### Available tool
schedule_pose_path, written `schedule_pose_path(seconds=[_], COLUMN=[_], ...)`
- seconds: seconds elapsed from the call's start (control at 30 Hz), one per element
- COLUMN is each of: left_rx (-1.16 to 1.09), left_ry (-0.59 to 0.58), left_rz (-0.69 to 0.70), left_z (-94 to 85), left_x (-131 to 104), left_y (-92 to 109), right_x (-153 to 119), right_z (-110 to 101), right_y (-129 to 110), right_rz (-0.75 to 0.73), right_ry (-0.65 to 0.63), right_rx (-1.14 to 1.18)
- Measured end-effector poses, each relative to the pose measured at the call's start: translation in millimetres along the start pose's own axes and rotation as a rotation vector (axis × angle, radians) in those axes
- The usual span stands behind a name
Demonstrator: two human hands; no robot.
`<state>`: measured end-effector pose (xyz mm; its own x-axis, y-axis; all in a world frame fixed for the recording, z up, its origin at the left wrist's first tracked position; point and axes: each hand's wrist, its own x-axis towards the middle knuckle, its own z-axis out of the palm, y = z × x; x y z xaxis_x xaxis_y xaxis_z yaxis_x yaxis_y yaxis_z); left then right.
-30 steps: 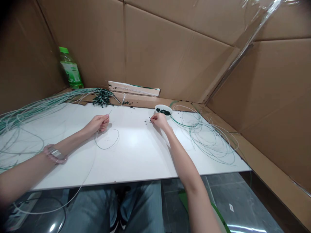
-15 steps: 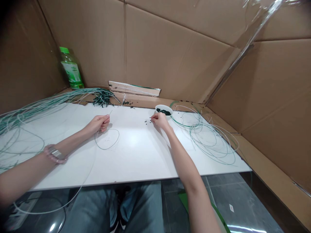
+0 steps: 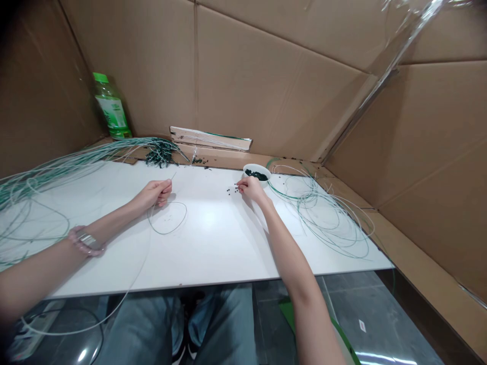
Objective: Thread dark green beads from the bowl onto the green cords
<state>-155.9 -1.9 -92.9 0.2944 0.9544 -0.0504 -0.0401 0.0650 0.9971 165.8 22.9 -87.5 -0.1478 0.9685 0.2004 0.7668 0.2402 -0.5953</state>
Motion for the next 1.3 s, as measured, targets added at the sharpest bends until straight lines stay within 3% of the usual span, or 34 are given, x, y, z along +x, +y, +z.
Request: schedule_pose_path(seconds=[0.67, 1.3], left_rx=[0.008, 0.018], left_ry=[-0.004, -0.008], left_rz=[0.003, -0.011], left_z=[0.6, 0.8], left_x=[-1, 0], left_y=[1, -1], right_x=[0, 0], right_z=[2, 5], right_y=[1, -10], right_rz=[0.002, -0.057], right_ry=[0.062, 0.061], right_rx=[-0.067, -0.275])
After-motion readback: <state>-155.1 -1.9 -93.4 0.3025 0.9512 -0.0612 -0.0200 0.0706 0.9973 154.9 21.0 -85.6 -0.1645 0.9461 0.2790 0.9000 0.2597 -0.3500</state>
